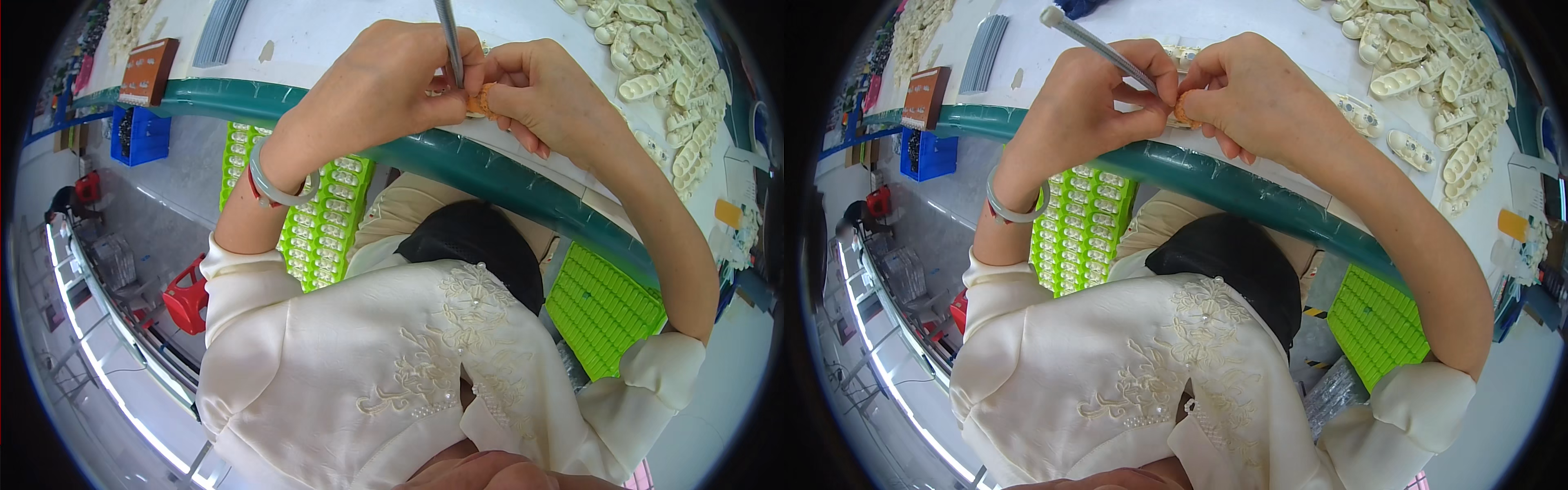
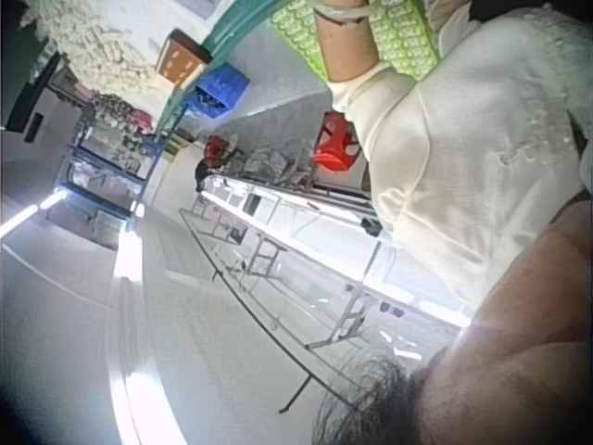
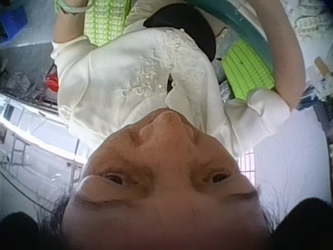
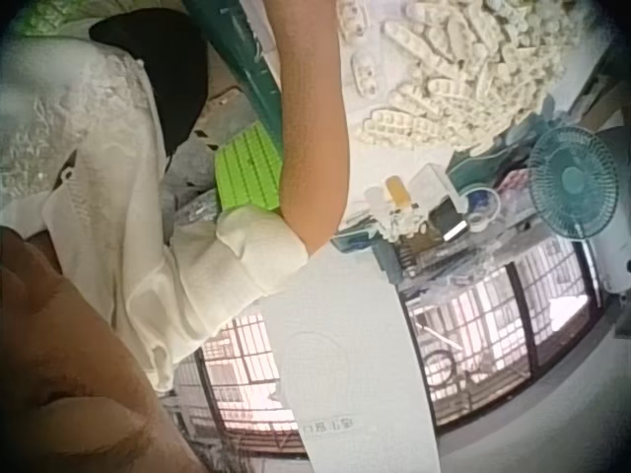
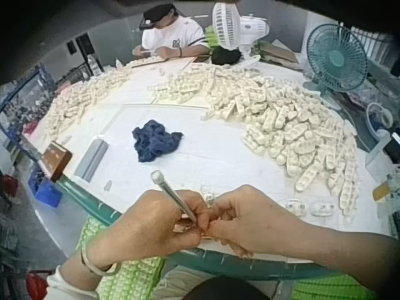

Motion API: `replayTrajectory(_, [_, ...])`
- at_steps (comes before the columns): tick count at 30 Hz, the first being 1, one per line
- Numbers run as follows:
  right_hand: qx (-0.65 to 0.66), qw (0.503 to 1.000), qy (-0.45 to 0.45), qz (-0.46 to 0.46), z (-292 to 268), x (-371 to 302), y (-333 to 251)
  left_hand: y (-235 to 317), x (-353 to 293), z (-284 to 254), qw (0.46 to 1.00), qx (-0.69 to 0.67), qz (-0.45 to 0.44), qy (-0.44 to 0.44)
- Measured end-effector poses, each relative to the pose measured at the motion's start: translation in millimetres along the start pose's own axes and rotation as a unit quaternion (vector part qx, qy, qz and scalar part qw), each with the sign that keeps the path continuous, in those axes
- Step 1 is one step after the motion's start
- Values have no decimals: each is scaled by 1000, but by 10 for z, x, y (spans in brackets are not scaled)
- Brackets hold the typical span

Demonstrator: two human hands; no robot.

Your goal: Assembling small white plastic components by applying adhesive and trimming excess material.

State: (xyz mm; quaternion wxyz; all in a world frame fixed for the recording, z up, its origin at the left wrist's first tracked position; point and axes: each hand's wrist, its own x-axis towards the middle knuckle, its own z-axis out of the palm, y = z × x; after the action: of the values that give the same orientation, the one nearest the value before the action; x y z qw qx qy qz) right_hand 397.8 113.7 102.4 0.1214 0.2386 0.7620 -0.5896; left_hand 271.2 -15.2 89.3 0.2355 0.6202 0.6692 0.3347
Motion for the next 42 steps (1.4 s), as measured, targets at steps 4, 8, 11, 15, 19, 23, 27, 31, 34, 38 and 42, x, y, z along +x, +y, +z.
replayTrajectory(4, [17, 999, 7, 35, 12, 35, -40, -197, -60, -176, 985, -162, -25, 63])
replayTrajectory(8, [28, 997, 8, 69, 13, 42, -104, 108, -96, -346, 928, -278, -161, 190])
replayTrajectory(11, [41, 995, 1, 89, -19, 35, -84, 30, -146, -152, 967, -200, -68, 142])
replayTrajectory(15, [86, 992, -1, 87, -12, 37, -47, -74, -267, -55, 972, -181, -104, 108])
replayTrajectory(19, [58, 995, 10, 83, 12, 26, -82, -106, -246, -20, 978, -166, -82, 100])
replayTrajectory(23, [42, 995, 17, 87, 37, 44, -120, -97, -233, -34, 978, -151, -108, 94])
replayTrajectory(27, [12, 998, 3, 61, -3, 31, -156, -35, -202, -27, 980, -127, -123, 94])
replayTrajectory(31, [9, 999, 14, 28, 39, 61, -162, -51, -190, -32, 983, -120, -110, 88])
replayTrajectory(34, [-22, 1000, -10, 19, 56, 110, -161, -101, -207, -21, 990, -70, -94, 78])
replayTrajectory(38, [3, 1000, -12, 25, 39, 132, -145, -86, -208, 5, 993, -43, -70, 87])
replayTrajectory(42, [5, 999, -11, 40, 42, 209, -151, -142, -219, -7, 985, -112, -92, 93])
